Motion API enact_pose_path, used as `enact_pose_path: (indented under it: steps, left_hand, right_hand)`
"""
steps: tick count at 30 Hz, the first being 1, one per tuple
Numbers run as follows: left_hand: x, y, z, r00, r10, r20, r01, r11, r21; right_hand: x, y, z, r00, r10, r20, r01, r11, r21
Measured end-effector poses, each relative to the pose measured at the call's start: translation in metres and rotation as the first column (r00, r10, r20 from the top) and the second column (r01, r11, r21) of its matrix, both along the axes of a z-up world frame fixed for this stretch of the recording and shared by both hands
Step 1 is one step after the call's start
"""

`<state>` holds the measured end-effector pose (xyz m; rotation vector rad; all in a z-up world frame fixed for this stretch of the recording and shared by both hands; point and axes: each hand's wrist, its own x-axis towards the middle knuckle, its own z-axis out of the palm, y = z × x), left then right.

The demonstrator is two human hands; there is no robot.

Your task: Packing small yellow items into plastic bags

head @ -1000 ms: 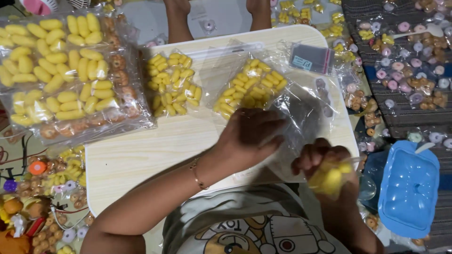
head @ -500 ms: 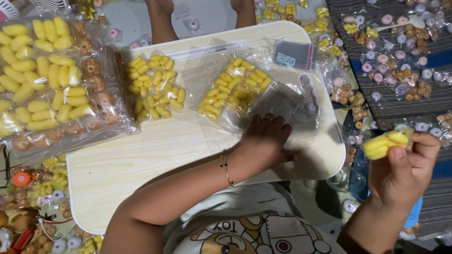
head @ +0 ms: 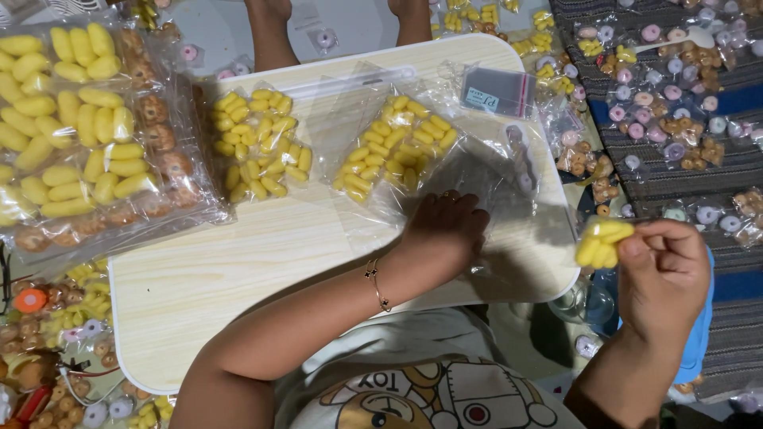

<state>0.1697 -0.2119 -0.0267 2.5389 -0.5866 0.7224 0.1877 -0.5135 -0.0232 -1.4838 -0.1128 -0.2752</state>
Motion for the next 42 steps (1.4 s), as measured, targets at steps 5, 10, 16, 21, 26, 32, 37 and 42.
enact_pose_path:
  steps: [5, 10, 16, 21, 26, 32, 37, 42]
  left_hand:
    - [0.006, 0.010, 0.024, 0.962, -0.163, -0.219, 0.133, 0.981, -0.144]
    - [0.003, 0.011, 0.033, 0.972, -0.160, -0.174, 0.127, 0.975, -0.185]
    - [0.003, 0.008, 0.025, 0.962, -0.147, -0.228, 0.111, 0.980, -0.163]
    - [0.003, 0.011, 0.029, 0.946, -0.183, -0.266, 0.139, 0.974, -0.177]
    - [0.002, 0.011, 0.029, 0.978, -0.181, -0.102, 0.157, 0.965, -0.212]
    - [0.014, 0.028, 0.044, 0.901, -0.211, -0.379, 0.146, 0.971, -0.191]
    - [0.031, 0.077, 0.024, 0.971, 0.035, -0.238, -0.030, 0.999, 0.027]
    - [0.031, 0.106, 0.005, 0.955, 0.077, -0.286, -0.066, 0.997, 0.050]
  right_hand:
    - [-0.004, 0.024, 0.026, 0.968, 0.027, -0.250, -0.157, 0.841, -0.517]
    - [0.000, 0.057, 0.028, 0.976, 0.074, -0.204, -0.167, 0.858, -0.486]
    - [0.008, 0.078, 0.031, 0.978, 0.015, -0.210, -0.136, 0.805, -0.577]
    - [0.020, 0.067, 0.040, 0.985, -0.064, -0.160, -0.047, 0.793, -0.607]
    - [0.016, 0.080, 0.035, 0.959, 0.074, -0.274, -0.235, 0.750, -0.619]
    - [0.008, 0.090, 0.041, 0.970, 0.244, 0.003, -0.137, 0.555, -0.821]
    - [0.004, 0.084, -0.001, 0.938, 0.303, 0.167, 0.027, 0.418, -0.908]
    - [-0.001, 0.102, 0.003, 0.917, 0.383, 0.116, -0.044, 0.385, -0.922]
